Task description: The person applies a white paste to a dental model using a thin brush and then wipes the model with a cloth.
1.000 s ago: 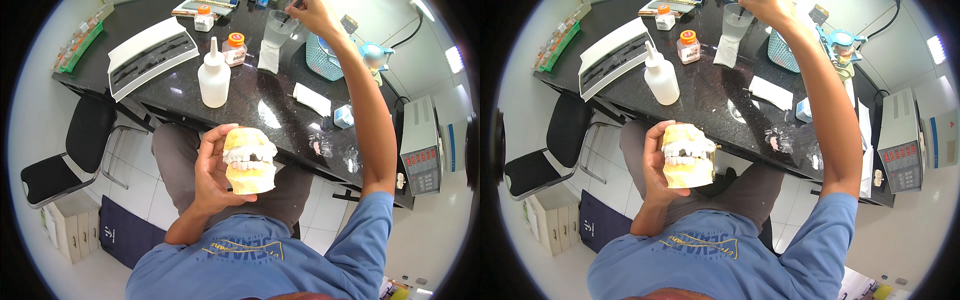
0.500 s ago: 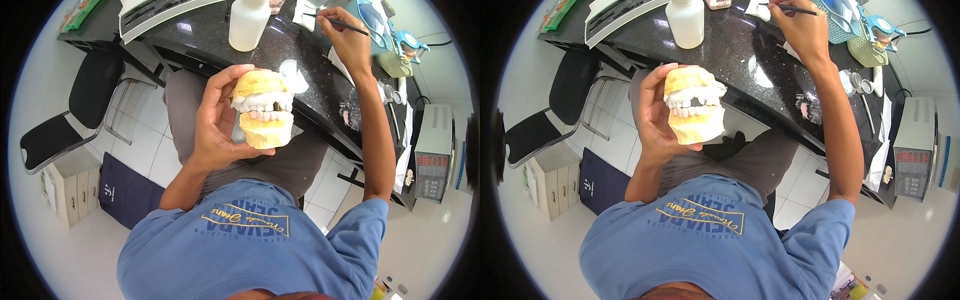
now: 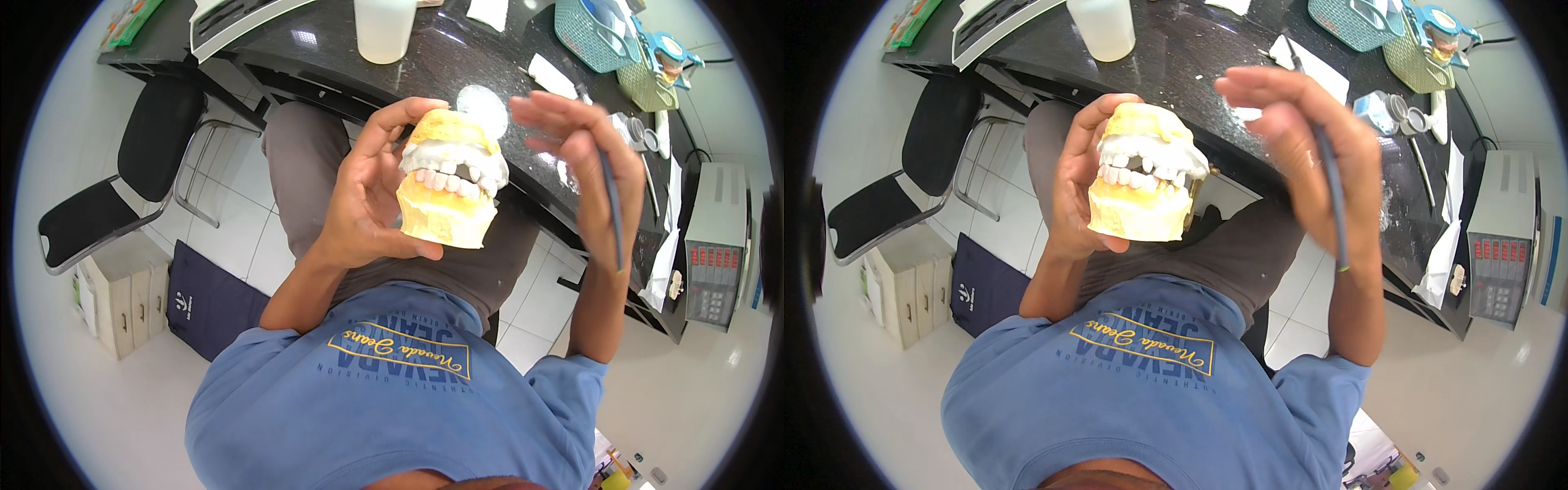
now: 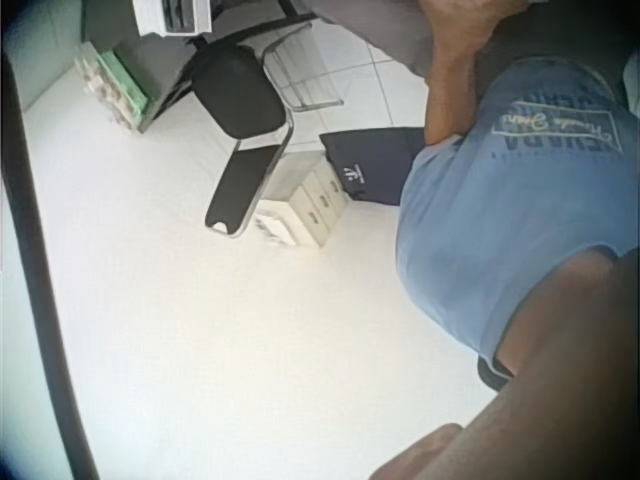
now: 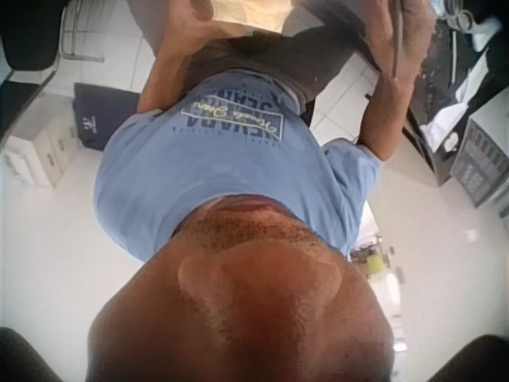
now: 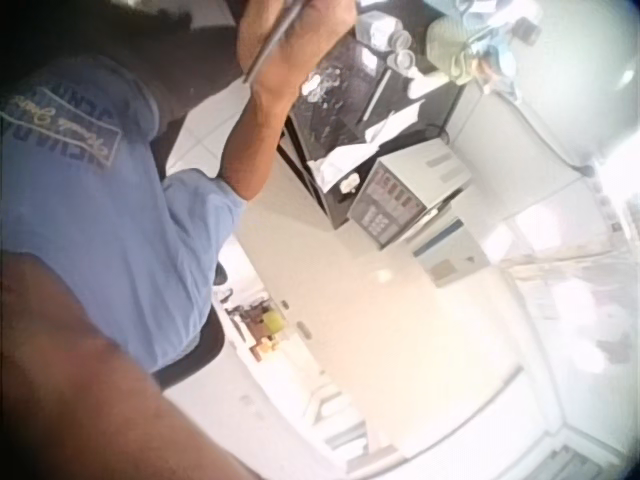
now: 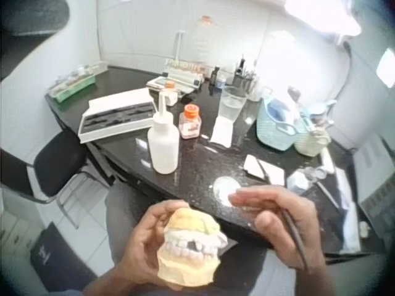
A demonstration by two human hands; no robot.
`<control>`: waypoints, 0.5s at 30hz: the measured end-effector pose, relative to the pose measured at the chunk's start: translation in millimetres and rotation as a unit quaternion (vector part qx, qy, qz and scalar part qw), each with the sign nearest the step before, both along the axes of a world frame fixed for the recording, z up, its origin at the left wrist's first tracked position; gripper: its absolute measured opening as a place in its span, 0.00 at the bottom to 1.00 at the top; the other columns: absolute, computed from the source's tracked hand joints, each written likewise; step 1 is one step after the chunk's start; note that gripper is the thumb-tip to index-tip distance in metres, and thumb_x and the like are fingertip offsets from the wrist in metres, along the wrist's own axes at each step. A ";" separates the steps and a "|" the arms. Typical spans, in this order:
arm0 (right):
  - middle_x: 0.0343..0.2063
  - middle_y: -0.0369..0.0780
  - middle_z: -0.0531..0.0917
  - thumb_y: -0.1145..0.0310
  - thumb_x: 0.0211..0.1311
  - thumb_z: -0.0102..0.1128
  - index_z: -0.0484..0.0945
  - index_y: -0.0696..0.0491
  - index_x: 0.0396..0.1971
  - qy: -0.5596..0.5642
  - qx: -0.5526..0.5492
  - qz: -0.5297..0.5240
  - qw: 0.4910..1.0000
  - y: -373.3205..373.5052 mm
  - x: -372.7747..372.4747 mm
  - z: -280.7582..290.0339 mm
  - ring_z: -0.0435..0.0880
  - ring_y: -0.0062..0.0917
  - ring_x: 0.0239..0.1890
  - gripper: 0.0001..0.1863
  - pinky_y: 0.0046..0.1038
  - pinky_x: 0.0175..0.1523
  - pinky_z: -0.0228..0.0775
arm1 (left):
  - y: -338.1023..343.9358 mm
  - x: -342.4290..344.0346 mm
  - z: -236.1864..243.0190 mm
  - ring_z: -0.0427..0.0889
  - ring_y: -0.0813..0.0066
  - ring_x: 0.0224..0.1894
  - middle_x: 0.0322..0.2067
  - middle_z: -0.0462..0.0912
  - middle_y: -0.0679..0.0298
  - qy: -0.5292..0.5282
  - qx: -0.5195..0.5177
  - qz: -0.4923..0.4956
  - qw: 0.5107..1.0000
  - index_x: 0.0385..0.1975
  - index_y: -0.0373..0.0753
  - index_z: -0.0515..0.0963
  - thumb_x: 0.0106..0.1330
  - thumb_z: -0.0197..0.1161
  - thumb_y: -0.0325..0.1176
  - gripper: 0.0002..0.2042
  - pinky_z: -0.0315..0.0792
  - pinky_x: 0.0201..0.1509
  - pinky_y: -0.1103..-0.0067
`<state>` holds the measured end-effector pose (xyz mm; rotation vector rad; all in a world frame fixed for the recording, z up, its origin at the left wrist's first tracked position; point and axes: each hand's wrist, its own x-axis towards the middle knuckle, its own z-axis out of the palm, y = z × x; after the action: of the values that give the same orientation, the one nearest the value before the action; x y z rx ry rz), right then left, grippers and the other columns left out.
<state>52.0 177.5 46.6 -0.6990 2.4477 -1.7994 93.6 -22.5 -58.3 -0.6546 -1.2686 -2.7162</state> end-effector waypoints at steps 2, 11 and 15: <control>0.52 0.46 0.77 0.62 0.49 0.71 0.70 0.59 0.56 -0.024 -0.014 0.082 0.996 9.7 12.2 -13.8 0.76 0.31 0.56 0.34 0.33 0.57 0.70 | 7.8 3.9 1.9 0.68 0.70 0.60 0.59 0.65 0.58 -0.015 0.021 -0.040 0.999 0.63 0.33 0.54 0.32 0.83 0.29 0.54 0.65 0.64 0.74; 0.54 0.45 0.76 0.59 0.33 0.80 0.68 0.60 0.59 0.029 0.021 0.128 0.991 28.3 40.9 -30.6 0.77 0.33 0.55 0.49 0.29 0.59 0.66 | 36.1 18.6 2.5 0.68 0.68 0.61 0.58 0.66 0.56 -0.048 0.050 -0.130 0.989 0.62 0.31 0.57 0.42 0.79 0.46 0.49 0.64 0.65 0.73; 0.54 0.45 0.77 0.57 0.31 0.81 0.67 0.60 0.59 0.034 -0.052 0.099 0.993 27.7 55.9 -41.4 0.78 0.32 0.54 0.51 0.29 0.59 0.66 | 46.9 28.8 10.4 0.68 0.69 0.61 0.56 0.67 0.56 -0.078 0.042 -0.128 0.988 0.61 0.32 0.57 0.44 0.75 0.56 0.50 0.65 0.64 0.73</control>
<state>107.9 205.2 5.1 -0.9890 2.2428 -1.8649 122.5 24.4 -47.9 -0.6476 -1.1655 -3.0663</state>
